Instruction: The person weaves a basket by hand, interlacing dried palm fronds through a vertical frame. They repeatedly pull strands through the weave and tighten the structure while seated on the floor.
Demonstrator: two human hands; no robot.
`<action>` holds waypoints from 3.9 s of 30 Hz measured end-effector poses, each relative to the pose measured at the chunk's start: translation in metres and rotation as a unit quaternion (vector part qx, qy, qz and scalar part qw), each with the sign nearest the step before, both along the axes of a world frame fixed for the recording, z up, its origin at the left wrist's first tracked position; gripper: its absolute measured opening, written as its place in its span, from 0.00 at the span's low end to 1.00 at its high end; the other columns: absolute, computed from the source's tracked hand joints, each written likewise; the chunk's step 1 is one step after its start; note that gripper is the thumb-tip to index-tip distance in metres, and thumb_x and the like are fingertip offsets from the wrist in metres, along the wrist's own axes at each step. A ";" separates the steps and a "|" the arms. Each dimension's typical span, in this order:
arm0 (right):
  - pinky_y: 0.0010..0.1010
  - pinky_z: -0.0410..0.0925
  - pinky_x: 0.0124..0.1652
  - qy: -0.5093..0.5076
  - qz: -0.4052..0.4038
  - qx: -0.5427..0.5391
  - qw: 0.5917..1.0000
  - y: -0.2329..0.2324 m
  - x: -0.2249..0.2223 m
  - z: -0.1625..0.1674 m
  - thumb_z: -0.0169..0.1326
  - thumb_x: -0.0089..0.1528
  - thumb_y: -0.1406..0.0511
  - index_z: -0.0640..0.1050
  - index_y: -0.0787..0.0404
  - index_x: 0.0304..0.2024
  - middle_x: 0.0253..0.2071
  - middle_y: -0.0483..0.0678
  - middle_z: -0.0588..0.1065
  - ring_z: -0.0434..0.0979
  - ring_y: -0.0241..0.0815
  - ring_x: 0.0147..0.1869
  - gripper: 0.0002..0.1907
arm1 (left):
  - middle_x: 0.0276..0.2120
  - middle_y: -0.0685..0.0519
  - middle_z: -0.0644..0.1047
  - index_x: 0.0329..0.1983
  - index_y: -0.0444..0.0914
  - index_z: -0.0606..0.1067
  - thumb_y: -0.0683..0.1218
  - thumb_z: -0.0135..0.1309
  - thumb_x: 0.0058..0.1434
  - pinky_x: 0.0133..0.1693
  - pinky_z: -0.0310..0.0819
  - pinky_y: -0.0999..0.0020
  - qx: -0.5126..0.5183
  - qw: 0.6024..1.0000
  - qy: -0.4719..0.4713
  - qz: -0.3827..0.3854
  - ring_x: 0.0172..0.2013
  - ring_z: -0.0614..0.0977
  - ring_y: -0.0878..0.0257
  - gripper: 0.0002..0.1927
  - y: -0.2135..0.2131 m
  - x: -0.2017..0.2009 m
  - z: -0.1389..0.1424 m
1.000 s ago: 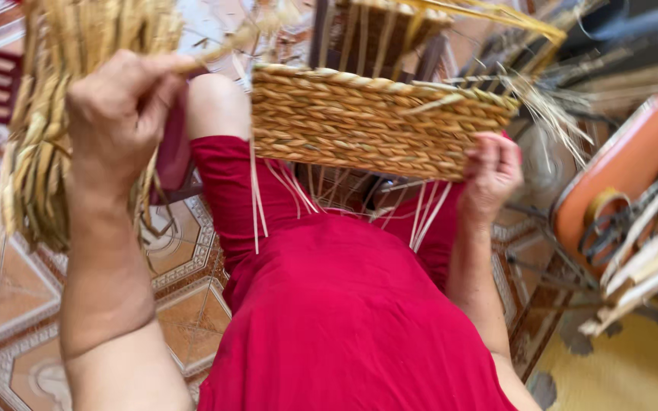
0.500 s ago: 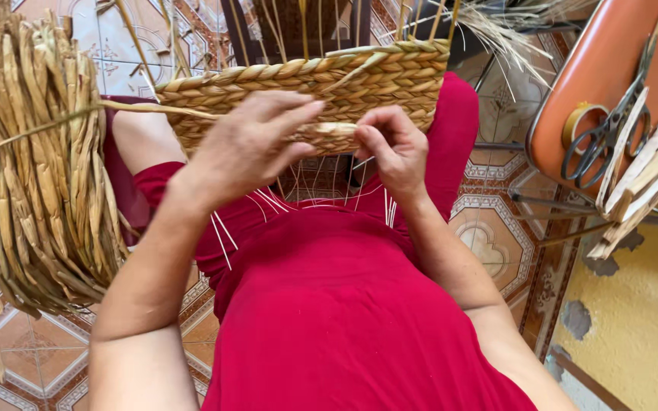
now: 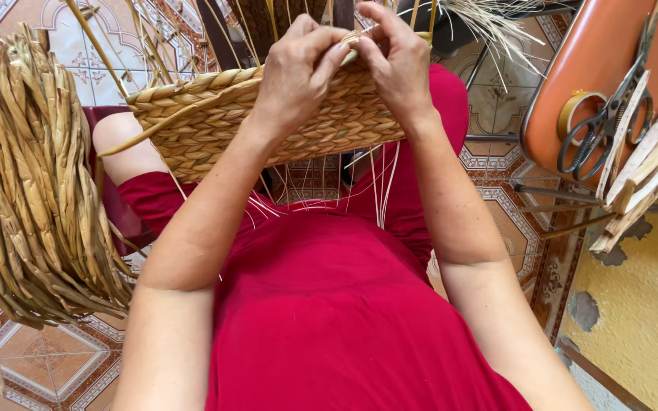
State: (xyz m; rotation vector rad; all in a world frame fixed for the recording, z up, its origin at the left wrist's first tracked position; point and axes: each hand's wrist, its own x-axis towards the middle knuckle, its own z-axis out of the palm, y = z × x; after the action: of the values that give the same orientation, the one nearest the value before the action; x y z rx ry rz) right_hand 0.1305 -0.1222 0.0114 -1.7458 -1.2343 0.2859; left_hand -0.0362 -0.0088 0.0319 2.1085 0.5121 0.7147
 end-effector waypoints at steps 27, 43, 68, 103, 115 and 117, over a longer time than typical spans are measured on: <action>0.25 0.72 0.36 -0.165 0.094 -0.024 0.981 -0.003 0.006 0.029 0.66 0.67 0.68 0.79 0.63 0.40 0.36 0.49 0.78 0.78 0.35 0.35 0.08 | 0.35 0.57 0.74 0.33 0.42 0.81 0.53 0.69 0.61 0.37 0.77 0.66 0.169 0.971 0.125 0.117 0.40 0.74 0.61 0.12 -0.014 0.038 -0.028; 0.28 0.76 0.38 -0.143 0.124 0.012 0.982 0.007 0.005 0.029 0.64 0.69 0.69 0.81 0.64 0.50 0.43 0.50 0.82 0.83 0.38 0.38 0.09 | 0.36 0.48 0.79 0.43 0.45 0.84 0.50 0.62 0.65 0.39 0.79 0.56 0.123 0.951 0.283 -0.013 0.35 0.81 0.57 0.07 0.029 0.013 -0.012; 0.24 0.74 0.35 -0.006 0.101 -0.090 0.991 0.035 -0.003 0.008 0.58 0.70 0.72 0.81 0.58 0.44 0.35 0.45 0.83 0.82 0.29 0.37 0.04 | 0.51 0.43 0.79 0.49 0.33 0.78 0.37 0.59 0.66 0.48 0.85 0.69 0.123 0.986 -0.109 0.034 0.45 0.85 0.55 0.09 -0.014 -0.005 -0.002; 0.24 0.75 0.38 0.431 -0.025 0.064 0.900 -0.098 0.034 -0.028 0.51 0.75 0.74 0.76 0.66 0.54 0.45 0.55 0.81 0.80 0.38 0.39 0.06 | 0.36 0.50 0.81 0.37 0.41 0.84 0.42 0.68 0.61 0.41 0.77 0.59 0.056 0.839 0.211 0.498 0.38 0.82 0.57 0.04 0.106 -0.310 -0.067; 0.24 0.75 0.39 0.421 -0.037 0.032 0.906 -0.100 0.021 -0.022 0.50 0.74 0.73 0.76 0.66 0.52 0.44 0.55 0.81 0.80 0.36 0.37 0.06 | 0.35 0.55 0.79 0.36 0.44 0.76 0.49 0.62 0.66 0.36 0.79 0.63 -0.026 0.779 0.303 0.547 0.35 0.82 0.62 0.08 0.120 -0.302 -0.087; 0.23 0.75 0.39 0.416 -0.045 0.023 0.908 -0.097 0.018 -0.018 0.51 0.74 0.73 0.76 0.66 0.52 0.43 0.54 0.81 0.79 0.35 0.37 0.06 | 0.34 0.57 0.82 0.39 0.43 0.74 0.49 0.55 0.71 0.33 0.84 0.69 -0.131 0.847 0.125 0.499 0.32 0.85 0.67 0.07 0.123 -0.305 -0.079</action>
State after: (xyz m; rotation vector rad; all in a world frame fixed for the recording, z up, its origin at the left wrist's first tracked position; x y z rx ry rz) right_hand 0.1481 -0.2190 -0.0068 -1.3826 -0.5249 0.8367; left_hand -0.3413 0.1137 -0.0473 1.5728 1.8134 0.8440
